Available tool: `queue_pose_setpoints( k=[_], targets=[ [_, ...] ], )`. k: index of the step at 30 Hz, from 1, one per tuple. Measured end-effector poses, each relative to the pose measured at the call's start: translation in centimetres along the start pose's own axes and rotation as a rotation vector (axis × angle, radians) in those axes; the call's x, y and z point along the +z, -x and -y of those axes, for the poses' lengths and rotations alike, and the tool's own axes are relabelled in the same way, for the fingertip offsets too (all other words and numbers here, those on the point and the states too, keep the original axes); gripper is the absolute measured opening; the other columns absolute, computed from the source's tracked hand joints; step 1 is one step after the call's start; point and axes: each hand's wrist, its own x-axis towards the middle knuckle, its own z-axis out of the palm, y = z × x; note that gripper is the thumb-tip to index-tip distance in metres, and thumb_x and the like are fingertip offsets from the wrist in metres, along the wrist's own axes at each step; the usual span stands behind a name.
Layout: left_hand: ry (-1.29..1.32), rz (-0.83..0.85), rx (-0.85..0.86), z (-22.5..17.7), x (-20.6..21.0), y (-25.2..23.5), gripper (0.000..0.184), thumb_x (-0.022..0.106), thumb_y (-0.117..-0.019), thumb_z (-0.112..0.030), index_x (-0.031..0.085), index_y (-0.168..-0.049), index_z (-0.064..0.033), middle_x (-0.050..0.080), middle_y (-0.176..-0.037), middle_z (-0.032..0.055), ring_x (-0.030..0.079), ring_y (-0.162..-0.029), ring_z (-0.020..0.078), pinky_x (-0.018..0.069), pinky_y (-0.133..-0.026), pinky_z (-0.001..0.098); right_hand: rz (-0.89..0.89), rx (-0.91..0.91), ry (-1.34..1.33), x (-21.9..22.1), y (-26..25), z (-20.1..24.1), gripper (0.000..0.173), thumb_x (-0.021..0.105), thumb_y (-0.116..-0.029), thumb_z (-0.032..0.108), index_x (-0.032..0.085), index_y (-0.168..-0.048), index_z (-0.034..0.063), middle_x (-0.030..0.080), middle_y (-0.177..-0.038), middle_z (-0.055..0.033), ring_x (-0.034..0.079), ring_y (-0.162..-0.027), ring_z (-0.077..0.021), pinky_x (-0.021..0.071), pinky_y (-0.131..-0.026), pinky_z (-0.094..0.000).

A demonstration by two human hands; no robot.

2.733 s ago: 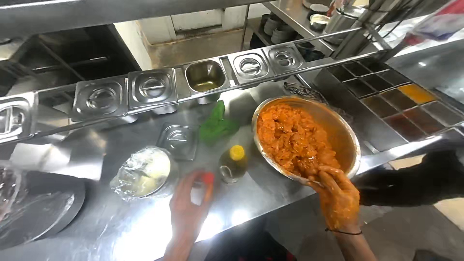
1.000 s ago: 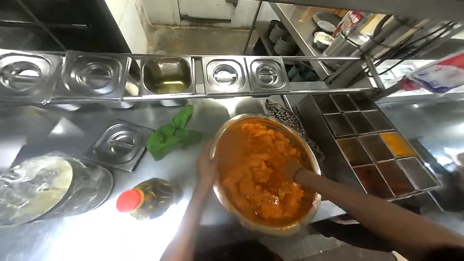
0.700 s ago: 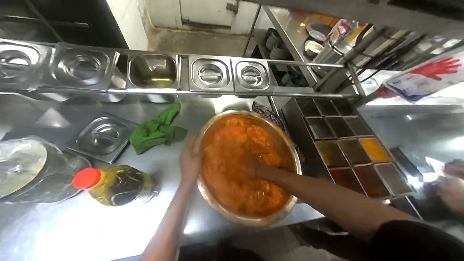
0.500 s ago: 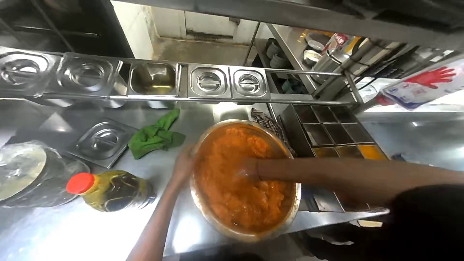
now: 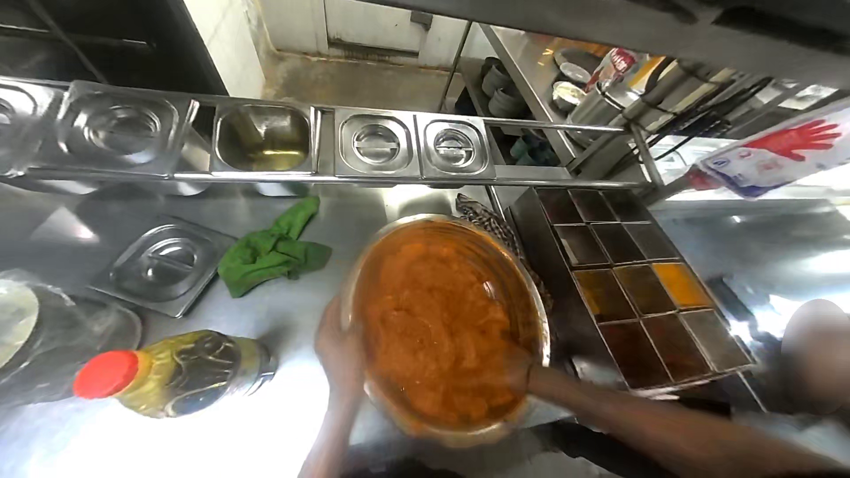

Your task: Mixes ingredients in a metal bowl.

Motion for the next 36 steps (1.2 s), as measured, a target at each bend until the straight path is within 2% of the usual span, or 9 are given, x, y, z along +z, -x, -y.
queue_pose_setpoints(
  k=[5, 13, 18, 20, 23, 26, 28, 33, 36],
  targets=[
    [0.068, -0.099, -0.071, 0.6, -0.2, 3.7, 0.046, 0.059, -0.0904, 0.005, 0.062, -0.136, -0.0033, 0.072, -0.115, 0.0122, 0.071, -0.098, 0.016, 0.0588, -0.084, 0.0378, -0.176, -0.148, -0.045, -0.1, -3.6, 5.9, 0.05, 0.055, -0.1027, 0.015, 0.047, -0.144, -0.0109, 0.045, -0.149, -0.0344, 0.04, -0.142, -0.05, 0.0305, -0.116, -0.0631],
    [0.055, 0.246, -0.065, 0.4, -2.5, -2.0, 0.039, 0.057, -0.1032, -0.014, 0.057, -0.142, -0.008, 0.064, -0.132, 0.0139, 0.064, -0.117, 0.0234, 0.0529, -0.1, 0.0463, -0.313, -0.065, 0.157, -5.6, -1.0, 0.2, 0.044, 0.058, -0.1026, 0.017, 0.055, -0.138, -0.009, 0.055, -0.14, -0.0333, 0.049, -0.134, -0.05, 0.0361, -0.112, -0.0632],
    [0.098, 0.518, -0.078, -0.2, -1.8, -7.5, 0.034, 0.053, -0.1068, -0.019, 0.06, -0.139, -0.0117, 0.068, -0.121, 0.0141, 0.068, -0.1, 0.0249, 0.0573, -0.085, 0.0471, -0.451, -0.296, -0.475, -10.7, -7.5, -5.2, 0.027, 0.062, -0.1001, 0.014, 0.063, -0.124, 0.0006, 0.066, -0.108, -0.018, 0.064, -0.095, -0.0266, 0.0542, -0.083, -0.0456],
    [0.107, 0.54, -0.07, -0.2, -1.4, -8.0, 0.031, 0.055, -0.1057, -0.019, 0.062, -0.135, -0.0117, 0.07, -0.113, 0.0132, 0.069, -0.092, 0.0233, 0.058, -0.079, 0.0451, -0.531, -0.213, -0.608, -12.7, -8.4, -2.5, 0.034, 0.047, -0.1084, 0.02, 0.059, -0.132, -0.0007, 0.064, -0.123, -0.0201, 0.062, -0.111, -0.0275, 0.0514, -0.096, -0.0463],
    [0.181, 0.559, -0.105, -0.8, -0.8, -8.8, 0.028, 0.054, -0.1062, -0.018, 0.065, -0.13, -0.0102, 0.071, -0.11, 0.0106, 0.068, -0.091, 0.0191, 0.0582, -0.08, 0.0408, -0.445, -0.111, -0.239, -14.6, -3.1, 8.7, 0.042, 0.034, -0.1128, 0.016, 0.047, -0.145, -0.0085, 0.048, -0.15, -0.0278, 0.045, -0.143, -0.0372, 0.0341, -0.118, -0.0491],
    [0.203, 0.544, -0.114, -1.8, -0.4, -9.6, 0.03, 0.051, -0.1071, -0.016, 0.063, -0.133, -0.0058, 0.069, -0.116, 0.0117, 0.067, -0.098, 0.0175, 0.0557, -0.087, 0.0397, -0.307, -0.211, 0.147, -12.6, -4.5, 16.4, 0.036, 0.054, -0.1051, 0.012, 0.058, -0.132, -0.0117, 0.056, -0.136, -0.0334, 0.053, -0.13, -0.0484, 0.0406, -0.107, -0.061],
    [0.167, 0.519, -0.094, -2.3, 0.2, -10.3, 0.029, 0.052, -0.1055, -0.012, 0.065, -0.13, -0.0035, 0.07, -0.114, 0.0137, 0.068, -0.099, 0.0195, 0.0557, -0.09, 0.0414, -0.278, -0.421, 0.369, -7.8, -7.1, 16.2, 0.032, 0.066, -0.0959, 0.023, 0.069, -0.112, -0.0041, 0.067, -0.114, -0.0276, 0.063, -0.109, -0.0469, 0.0497, -0.087, -0.0665],
    [0.126, 0.503, -0.059, -2.4, 1.1, -10.1, 0.025, 0.052, -0.1047, -0.007, 0.068, -0.123, -0.0018, 0.07, -0.107, 0.0134, 0.067, -0.094, 0.018, 0.0558, -0.086, 0.0385, 0.045, -0.944, 0.924, -3.9, -4.7, 12.9, 0.026, 0.066, -0.0958, 0.017, 0.069, -0.108, -0.0062, 0.067, -0.109, -0.0277, 0.063, -0.106, -0.046, 0.0486, -0.088, -0.0612],
    [0.109, 0.518, -0.032, -1.9, 1.3, -9.8, 0.027, 0.052, -0.1062, -0.011, 0.066, -0.127, -0.002, 0.071, -0.113, 0.0142, 0.068, -0.1, 0.0202, 0.0551, -0.092, 0.0417, 0.041, -0.641, 0.864, -11.5, -3.6, 14.5, 0.034, 0.066, -0.0997, 0.018, 0.065, -0.122, -0.0086, 0.065, -0.118, -0.03, 0.062, -0.112, -0.0452, 0.0457, -0.097, -0.0601]
  ],
)
